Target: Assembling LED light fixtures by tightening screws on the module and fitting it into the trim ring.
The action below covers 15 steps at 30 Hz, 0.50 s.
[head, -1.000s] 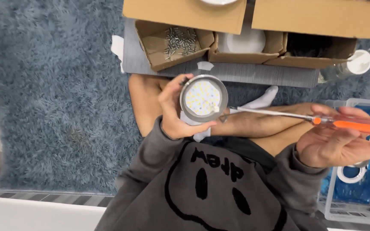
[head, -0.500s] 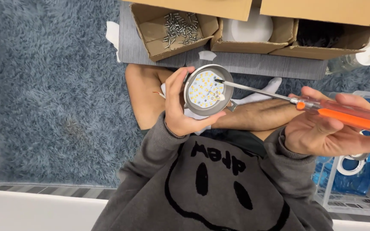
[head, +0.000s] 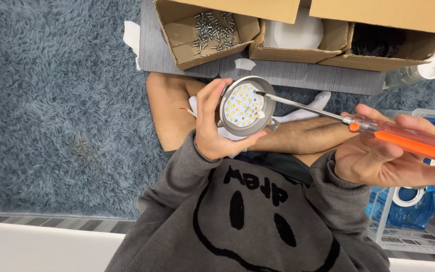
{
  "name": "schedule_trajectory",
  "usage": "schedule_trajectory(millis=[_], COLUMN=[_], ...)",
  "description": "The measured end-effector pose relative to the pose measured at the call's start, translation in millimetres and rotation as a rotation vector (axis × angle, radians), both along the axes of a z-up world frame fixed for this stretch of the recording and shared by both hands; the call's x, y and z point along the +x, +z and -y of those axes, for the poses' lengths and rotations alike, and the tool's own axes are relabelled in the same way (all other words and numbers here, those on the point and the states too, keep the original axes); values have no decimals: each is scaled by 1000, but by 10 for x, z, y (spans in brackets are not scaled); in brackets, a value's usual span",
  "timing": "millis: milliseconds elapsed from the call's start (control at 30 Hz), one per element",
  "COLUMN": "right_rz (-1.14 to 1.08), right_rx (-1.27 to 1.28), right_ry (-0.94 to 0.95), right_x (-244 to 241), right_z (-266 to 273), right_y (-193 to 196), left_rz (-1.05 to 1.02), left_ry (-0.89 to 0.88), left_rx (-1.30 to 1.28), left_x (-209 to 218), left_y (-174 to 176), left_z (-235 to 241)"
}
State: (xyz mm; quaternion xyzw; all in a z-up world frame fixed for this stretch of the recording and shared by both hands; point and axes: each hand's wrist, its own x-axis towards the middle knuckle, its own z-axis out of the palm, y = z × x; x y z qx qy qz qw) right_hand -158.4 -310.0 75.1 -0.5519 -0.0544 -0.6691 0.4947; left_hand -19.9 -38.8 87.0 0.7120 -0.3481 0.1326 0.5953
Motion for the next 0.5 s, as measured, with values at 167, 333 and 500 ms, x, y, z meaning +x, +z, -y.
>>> schedule_trajectory(millis=[167, 333, 500], right_rz=[-10, 54, 64], right_rx=[-27, -72, -118], right_ry=[12, 46, 39], right_x=[21, 77, 150], right_z=[12, 20, -76], right_y=[16, 15, 100], left_rz=[-12, -10, -4], left_ry=[4, -1, 13], left_rx=[9, 35, 53], left_x=[-8, -26, -34], left_y=[-11, -52, -49], left_z=[-1, -25, -31])
